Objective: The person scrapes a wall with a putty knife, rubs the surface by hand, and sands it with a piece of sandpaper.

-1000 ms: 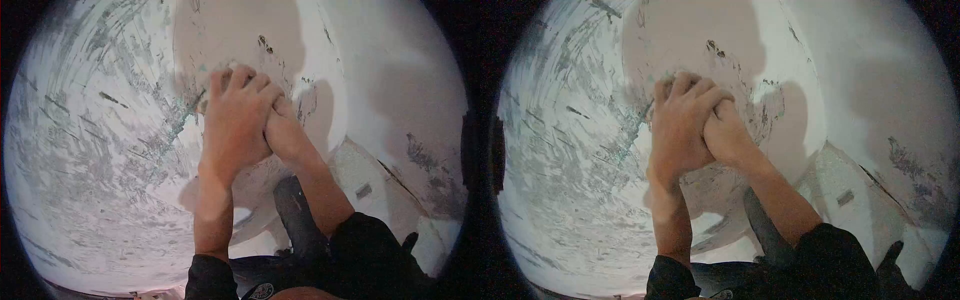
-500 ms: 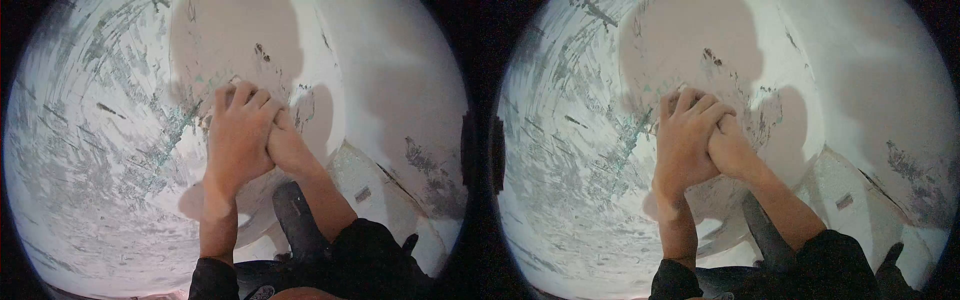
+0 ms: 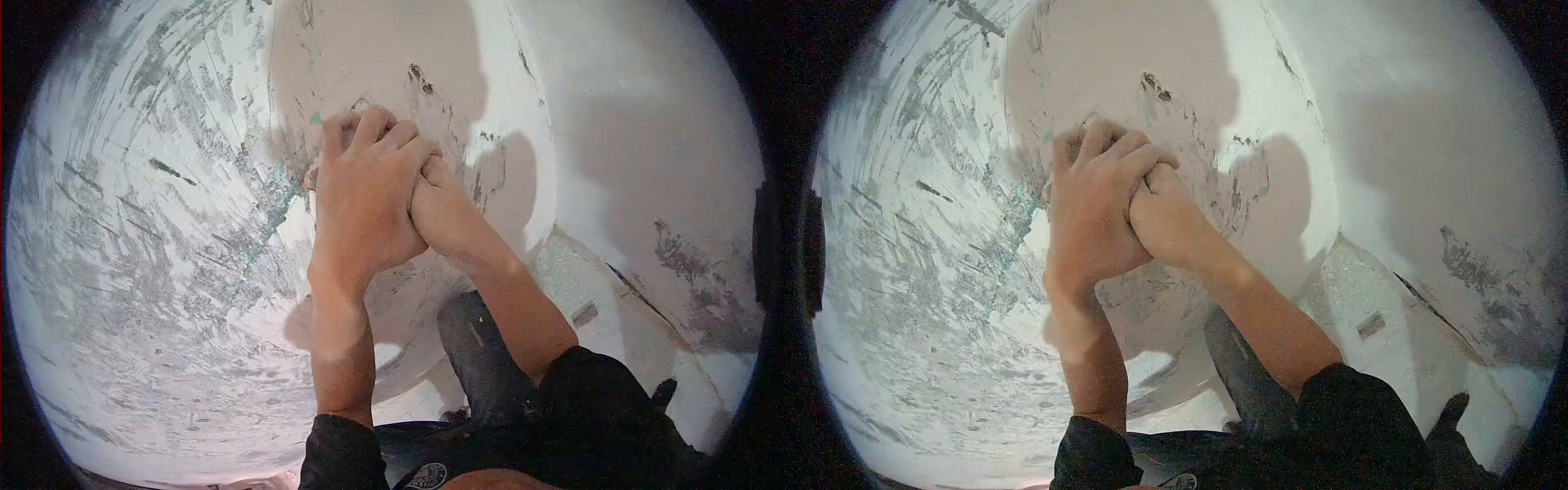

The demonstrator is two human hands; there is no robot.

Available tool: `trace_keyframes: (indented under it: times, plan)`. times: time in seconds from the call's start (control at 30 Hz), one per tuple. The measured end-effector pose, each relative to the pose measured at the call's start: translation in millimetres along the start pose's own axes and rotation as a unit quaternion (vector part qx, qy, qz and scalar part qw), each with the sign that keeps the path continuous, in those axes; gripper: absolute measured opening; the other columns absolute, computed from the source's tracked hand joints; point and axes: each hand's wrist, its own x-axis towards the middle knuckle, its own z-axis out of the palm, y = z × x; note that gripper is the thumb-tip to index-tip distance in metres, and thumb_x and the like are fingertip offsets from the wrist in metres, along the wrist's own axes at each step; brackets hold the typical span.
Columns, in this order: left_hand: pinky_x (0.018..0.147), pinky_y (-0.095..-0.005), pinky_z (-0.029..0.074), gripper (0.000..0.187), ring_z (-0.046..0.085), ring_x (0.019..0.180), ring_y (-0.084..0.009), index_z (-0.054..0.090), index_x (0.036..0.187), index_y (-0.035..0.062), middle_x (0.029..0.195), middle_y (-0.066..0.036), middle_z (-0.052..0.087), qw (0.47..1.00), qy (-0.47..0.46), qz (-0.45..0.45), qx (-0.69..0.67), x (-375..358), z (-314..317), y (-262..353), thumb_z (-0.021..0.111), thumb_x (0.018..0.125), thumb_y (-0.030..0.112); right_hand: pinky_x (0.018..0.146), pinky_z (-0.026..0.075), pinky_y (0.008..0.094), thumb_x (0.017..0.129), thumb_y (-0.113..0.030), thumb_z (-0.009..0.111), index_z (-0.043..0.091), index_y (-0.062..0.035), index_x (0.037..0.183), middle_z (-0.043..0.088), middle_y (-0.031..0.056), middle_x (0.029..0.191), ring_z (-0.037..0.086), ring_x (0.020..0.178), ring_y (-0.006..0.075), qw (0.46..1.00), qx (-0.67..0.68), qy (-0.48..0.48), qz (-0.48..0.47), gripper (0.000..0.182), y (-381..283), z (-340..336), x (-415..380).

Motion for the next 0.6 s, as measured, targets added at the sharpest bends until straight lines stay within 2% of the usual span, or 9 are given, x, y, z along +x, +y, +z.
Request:
trace_keyframes:
  times: [0.07,0.2,0.27,0.4,0.47,0.5,0.57,0.6]
  plan:
    - [0.092,-0.0418,0.032,0.047,0.054,0.100,-0.0249,0.068,0.095,0.0155,0.092,-0.001,0.063,1.000,-0.002,-0.003,-0.001,-0.2,-6.4,5.2,0.073,0.049,0.024,0.086,0.050,0.0356,0.098,-0.020,0.048,0.051,0.0124,0.119,0.062,0.0212,0.110,0.060,0.105,0.0252,0.999,0.008,-0.039,-0.002,0.039,-2.7,-3.3,-2.0]
    - [0.092,-0.0420,0.033,0.046,0.054,0.099,-0.0253,0.068,0.094,0.0159,0.090,-0.001,0.063,1.000,0.010,-0.001,-0.023,-10.0,-9.2,-4.7,0.073,0.049,0.024,0.086,0.050,0.0362,0.099,-0.019,0.047,0.050,0.0119,0.120,0.062,0.0218,0.111,0.061,0.105,0.0261,0.999,-0.044,-0.031,-0.004,0.038,10.6,8.0,-0.5]
    - [0.096,-0.0441,0.033,0.040,0.054,0.105,-0.0246,0.066,0.092,0.0131,0.096,-0.003,0.062,1.000,-0.005,0.019,0.007,-9.2,-9.1,-7.8,0.070,0.053,0.017,0.086,0.050,0.0366,0.099,-0.020,0.045,0.051,0.0104,0.120,0.062,0.0218,0.111,0.061,0.103,0.0261,0.998,-0.017,-0.003,-0.054,0.037,14.9,12.9,3.6]
    - [0.098,-0.0438,0.033,0.044,0.052,0.115,-0.0245,0.065,0.099,0.0136,0.106,-0.003,0.061,1.000,0.007,-0.006,0.000,-30.6,-12.7,5.7,0.070,0.056,0.014,0.086,0.049,0.0370,0.100,-0.019,0.043,0.055,0.0078,0.118,0.064,0.0199,0.110,0.062,0.102,0.0258,0.998,-0.038,0.000,-0.054,0.034,4.2,15.0,-26.4]
    - [0.105,-0.0452,0.030,0.061,0.046,0.130,-0.0250,0.064,0.116,0.0177,0.128,-0.003,0.058,1.000,0.011,-0.024,0.007,-49.9,-17.3,18.3,0.072,0.056,0.014,0.073,0.049,0.0325,0.103,-0.023,0.042,0.059,0.0046,0.113,0.065,0.0103,0.095,0.061,0.084,0.0176,0.997,-0.074,0.007,-0.029,0.034,12.0,5.8,-50.7]
    - [0.105,-0.0452,0.030,0.061,0.046,0.130,-0.0250,0.064,0.116,0.0177,0.128,-0.003,0.058,1.000,0.019,-0.021,0.009,-55.7,-22.0,22.6,0.072,0.056,0.014,0.073,0.049,0.0325,0.103,-0.023,0.042,0.059,0.0046,0.113,0.065,0.0103,0.095,0.061,0.084,0.0176,0.996,-0.078,0.007,-0.037,0.034,8.6,0.0,-58.3]
    - [0.112,-0.0466,0.026,0.073,0.036,0.141,-0.0239,0.058,0.130,0.0210,0.144,-0.003,0.048,0.996,0.025,-0.073,0.037,-74.4,-34.0,31.2,0.071,0.059,0.011,0.059,0.042,0.0262,0.105,-0.030,0.042,0.061,0.0013,0.107,0.058,0.0001,0.080,0.050,0.068,0.0088,0.996,-0.044,0.006,0.073,0.037,6.3,-11.6,-81.0]
    - [0.116,-0.0477,0.022,0.078,0.032,0.143,-0.0247,0.052,0.138,0.0238,0.151,-0.004,0.041,0.994,0.006,-0.102,0.044,-83.1,-40.1,30.5,0.071,0.063,0.014,0.059,0.042,0.0262,0.105,-0.030,0.042,0.061,0.0013,0.107,0.058,0.0001,0.080,0.050,0.068,0.0088,0.996,-0.042,0.011,0.076,0.037,11.4,-16.3,-90.5]
